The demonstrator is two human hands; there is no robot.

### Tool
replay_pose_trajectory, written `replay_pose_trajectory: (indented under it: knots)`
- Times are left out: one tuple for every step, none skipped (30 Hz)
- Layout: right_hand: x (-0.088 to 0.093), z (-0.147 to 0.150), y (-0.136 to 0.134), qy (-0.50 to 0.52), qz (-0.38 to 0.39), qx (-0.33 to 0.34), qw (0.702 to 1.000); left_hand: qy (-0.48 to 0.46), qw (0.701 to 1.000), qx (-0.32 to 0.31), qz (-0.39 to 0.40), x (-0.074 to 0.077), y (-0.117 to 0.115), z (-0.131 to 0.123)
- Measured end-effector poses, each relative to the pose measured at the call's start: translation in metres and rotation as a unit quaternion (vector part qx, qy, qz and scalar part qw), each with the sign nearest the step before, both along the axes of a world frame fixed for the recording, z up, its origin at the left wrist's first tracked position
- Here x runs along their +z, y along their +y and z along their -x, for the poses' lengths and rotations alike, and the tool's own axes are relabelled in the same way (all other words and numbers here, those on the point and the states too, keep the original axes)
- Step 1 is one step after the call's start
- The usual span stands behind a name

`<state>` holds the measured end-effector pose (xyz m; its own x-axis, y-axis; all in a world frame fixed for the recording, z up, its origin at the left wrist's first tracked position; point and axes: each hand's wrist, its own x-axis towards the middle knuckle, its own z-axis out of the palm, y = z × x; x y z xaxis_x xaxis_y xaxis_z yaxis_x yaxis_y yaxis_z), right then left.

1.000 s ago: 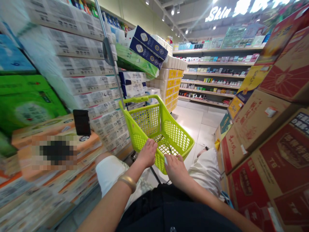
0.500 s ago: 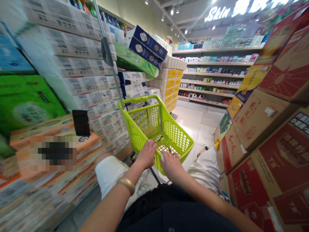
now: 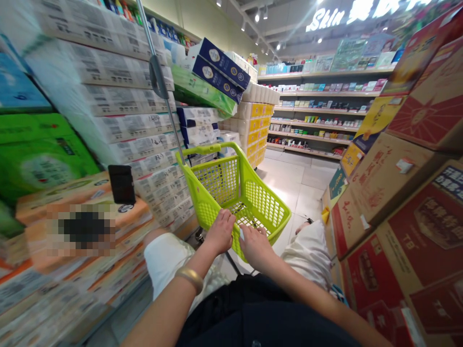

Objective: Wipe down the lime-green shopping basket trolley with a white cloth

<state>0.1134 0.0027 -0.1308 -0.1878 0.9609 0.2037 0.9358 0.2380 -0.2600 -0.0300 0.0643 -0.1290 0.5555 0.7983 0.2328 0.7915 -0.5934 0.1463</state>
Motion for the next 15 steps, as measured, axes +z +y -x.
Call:
replay_pose_trajectory:
  knots:
    - [-0.002, -0.003, -0.006, 0.001, 0.002, -0.002, 1.0, -0.006, 1.0, -0.002, -0.003, 0.0, 0.0, 0.0]
    - [-0.003, -0.006, -0.01, 0.0, 0.004, -0.005, 1.0, -0.011, 1.0, -0.004, -0.006, -0.001, 0.0, 0.0]
    - [-0.004, -0.008, -0.014, -0.001, 0.008, -0.008, 1.0, -0.016, 1.0, -0.006, -0.008, -0.001, 0.0, -0.001]
    - [-0.003, -0.009, -0.015, -0.002, 0.011, -0.011, 1.0, -0.021, 1.0, -0.006, -0.011, -0.002, -0.001, -0.001]
    - [-0.002, -0.008, -0.015, -0.003, 0.014, -0.012, 1.0, -0.024, 1.0, -0.007, -0.013, -0.002, -0.001, -0.002]
    - [-0.001, -0.006, -0.012, -0.003, 0.017, -0.012, 1.0, -0.028, 0.999, -0.008, -0.015, -0.003, -0.001, -0.003]
    - [0.001, -0.004, -0.008, -0.004, 0.02, -0.012, 1.0, -0.03, 0.999, -0.009, -0.017, -0.004, -0.001, -0.003]
    - [0.004, 0.0, -0.002, -0.004, 0.022, -0.009, 1.0, -0.03, 0.999, -0.008, -0.019, -0.005, -0.001, -0.003]
    - [0.006, 0.004, 0.003, -0.004, 0.021, -0.005, 1.0, -0.028, 0.999, -0.007, -0.023, -0.005, -0.001, -0.003]
    - [0.008, 0.007, 0.009, -0.004, 0.02, -0.001, 1.0, -0.025, 0.999, -0.004, -0.027, -0.006, -0.001, -0.003]
    - [0.009, 0.01, 0.012, -0.003, 0.017, 0.003, 1.0, -0.021, 0.999, -0.002, -0.032, -0.006, -0.001, -0.002]
    - [0.009, 0.011, 0.014, -0.002, 0.014, 0.006, 1.0, -0.019, 0.999, 0.0, -0.036, -0.006, -0.001, -0.001]
    - [0.009, 0.011, 0.014, 0.0, 0.01, 0.008, 1.0, -0.019, 0.999, -0.001, -0.04, -0.007, 0.0, 0.0]
    - [0.007, 0.01, 0.012, 0.002, 0.005, 0.01, 1.0, -0.02, 0.999, -0.003, -0.043, -0.007, 0.0, 0.001]
    - [0.004, 0.007, 0.007, 0.003, 0.002, 0.01, 1.0, -0.023, 0.999, -0.006, -0.046, -0.007, 0.0, 0.002]
